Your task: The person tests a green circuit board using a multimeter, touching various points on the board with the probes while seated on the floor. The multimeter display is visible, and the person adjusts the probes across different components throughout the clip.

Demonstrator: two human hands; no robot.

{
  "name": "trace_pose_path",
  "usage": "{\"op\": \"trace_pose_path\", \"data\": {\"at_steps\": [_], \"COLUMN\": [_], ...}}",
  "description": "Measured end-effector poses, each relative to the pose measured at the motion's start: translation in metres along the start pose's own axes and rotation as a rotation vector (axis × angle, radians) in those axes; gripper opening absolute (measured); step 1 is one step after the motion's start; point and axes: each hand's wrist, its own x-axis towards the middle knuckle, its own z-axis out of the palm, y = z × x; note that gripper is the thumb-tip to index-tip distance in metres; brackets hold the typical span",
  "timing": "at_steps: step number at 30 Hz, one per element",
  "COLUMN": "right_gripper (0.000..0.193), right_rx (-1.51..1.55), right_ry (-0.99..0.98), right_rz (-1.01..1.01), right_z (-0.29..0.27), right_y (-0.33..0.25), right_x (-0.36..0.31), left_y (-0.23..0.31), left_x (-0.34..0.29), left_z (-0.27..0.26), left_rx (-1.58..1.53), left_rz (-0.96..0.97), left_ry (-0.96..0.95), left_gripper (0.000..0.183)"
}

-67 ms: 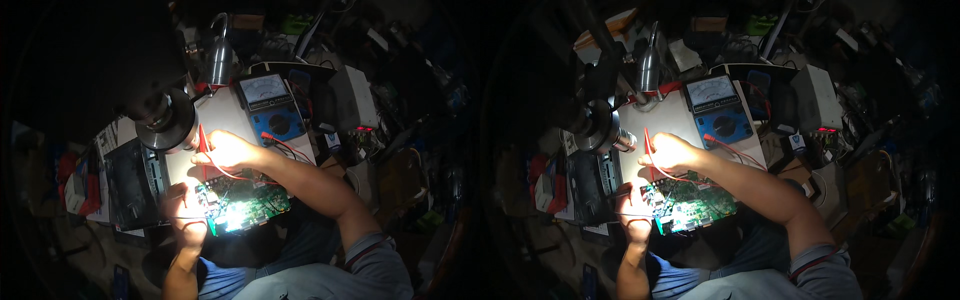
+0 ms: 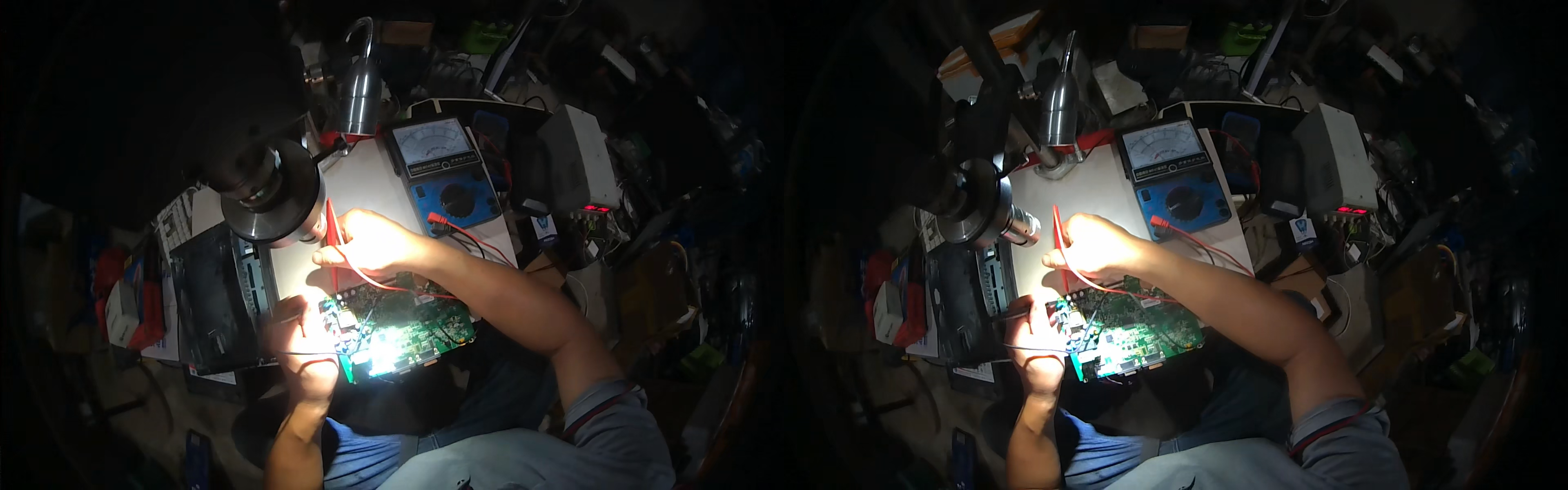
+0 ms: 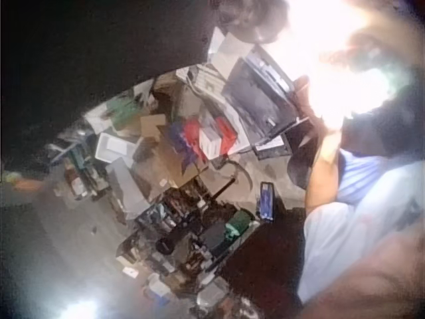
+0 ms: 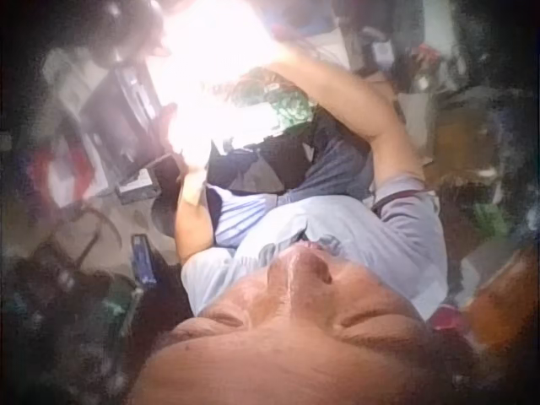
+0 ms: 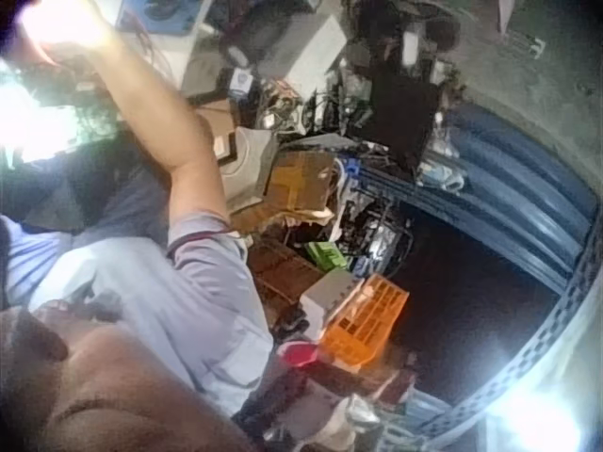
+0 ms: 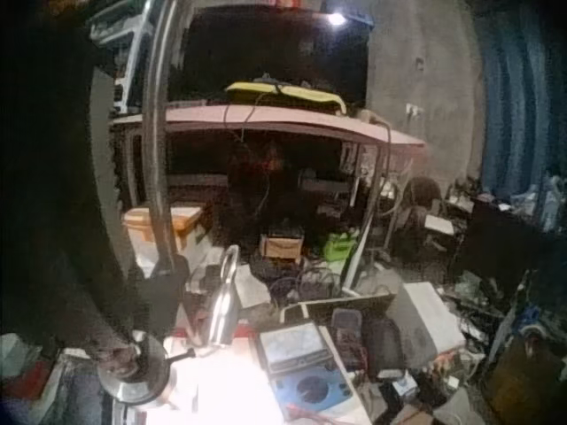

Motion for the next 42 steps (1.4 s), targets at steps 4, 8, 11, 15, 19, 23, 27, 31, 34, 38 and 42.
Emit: {"op": "trace_pose_path", "data": {"at_steps": [4, 8, 11, 15, 19, 23, 27, 31, 34, 38, 42], "right_gripper": [0.045, 0.046, 0.046, 0.045, 0.045, 0.046, 0.047, 0.045, 0.044, 0.041, 0.027], "right_rx": [0.04, 0.042, 0.053, 0.053, 0.042, 0.054, 0.024, 0.066, 0.084, 0.134, 0.036], "right_ry": [-0.01, -0.002, -0.008, -0.045, -0.036, -0.041, -0.032, -0.025, -0.001, 0.047, 0.308], "right_rz": [0.014, 0.043, 0.023, 0.081, 0.097, 0.098, 0.098, 0.067, -0.014, -0.054, -0.497], "right_z": [-0.003, -0.002, 0.0, -0.004, -0.004, -0.003, -0.006, 0.0, 0.0, -0.003, -0.009], "right_y": [0.002, 0.002, 0.005, 0.0, -0.001, -0.002, -0.005, 0.004, 0.008, 0.002, -0.01], "right_x": [-0.002, 0.0, 0.0, -0.001, -0.002, -0.001, -0.003, 0.001, 0.001, -0.006, -0.026], "left_y": [-0.006, -0.003, 0.0, 0.001, -0.003, -0.003, -0.004, -0.003, 0.0, 0.002, 0.007], "left_x": [0.002, 0.0, 0.0, 0.002, 0.001, 0.002, 0.001, 0.002, 0.002, 0.001, 0.001], "left_z": [-0.006, -0.005, -0.007, -0.008, -0.007, -0.008, -0.005, -0.007, -0.005, -0.005, -0.005], "left_rx": [0.089, 0.059, 0.032, 0.061, 0.032, 0.026, 0.061, 0.077, 0.128, 0.2, 0.203], "left_rz": [0.026, -0.018, -0.047, -0.066, -0.056, -0.032, -0.01, -0.053, 0.008, 0.091, -0.034], "left_ry": [-0.119, -0.122, -0.14, -0.158, -0.144, -0.165, -0.14, -0.131, -0.126, -0.123, -0.112], "left_gripper": [0.02, 0.021, 0.022, 0.022, 0.023, 0.023, 0.022, 0.021, 0.02, 0.019, 0.02]}}
